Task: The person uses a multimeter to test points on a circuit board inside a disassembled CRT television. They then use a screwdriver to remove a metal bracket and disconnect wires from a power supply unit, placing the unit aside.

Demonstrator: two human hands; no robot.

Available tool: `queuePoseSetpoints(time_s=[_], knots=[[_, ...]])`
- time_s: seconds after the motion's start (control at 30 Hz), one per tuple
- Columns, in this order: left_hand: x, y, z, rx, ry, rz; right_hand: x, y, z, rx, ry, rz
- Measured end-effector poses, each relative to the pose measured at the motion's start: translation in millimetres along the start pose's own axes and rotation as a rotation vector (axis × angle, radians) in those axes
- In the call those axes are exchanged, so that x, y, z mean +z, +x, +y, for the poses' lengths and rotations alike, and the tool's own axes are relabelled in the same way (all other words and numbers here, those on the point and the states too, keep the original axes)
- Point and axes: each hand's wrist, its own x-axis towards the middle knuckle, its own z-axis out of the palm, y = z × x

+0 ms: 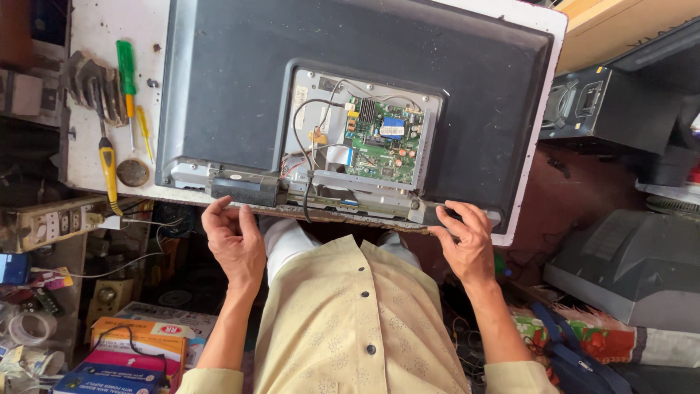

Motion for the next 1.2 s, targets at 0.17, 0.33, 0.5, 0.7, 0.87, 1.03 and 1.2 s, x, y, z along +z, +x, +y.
queuePoseSetpoints(time_s=[0.17, 0.33, 0.5, 0.7, 0.87, 1.03, 1.2], knots=[[-1, 0, 9, 0.112, 0.066, 0.028, -9, -2, -14, 0.002, -0.087, 0.0], [11, -8, 45, 0.582, 0.269, -0.079, -11, 1, -52, 0.183, 0.204, 0.116], [41, -42, 94, 1.056, 0.058, -0.568, 8, 19, -115, 0.264, 0.575, -0.046], [59, -56, 104, 1.454, 0.056, -0.639, -5, 43, -174, -0.068, 1.259, -0.616], [38, -11, 94, 1.337, 0.216, -0.297, -24, 67, -195, -0.124, 1.51, -0.787], [30, 0, 102, 0.292, -0.276, -0.479, -21, 68, -209, -0.245, 1.779, -0.749], [27, -5, 107, -0.391, -1.137, -0.827, -1, 68, -215, 0.083, 2.331, -0.934]])
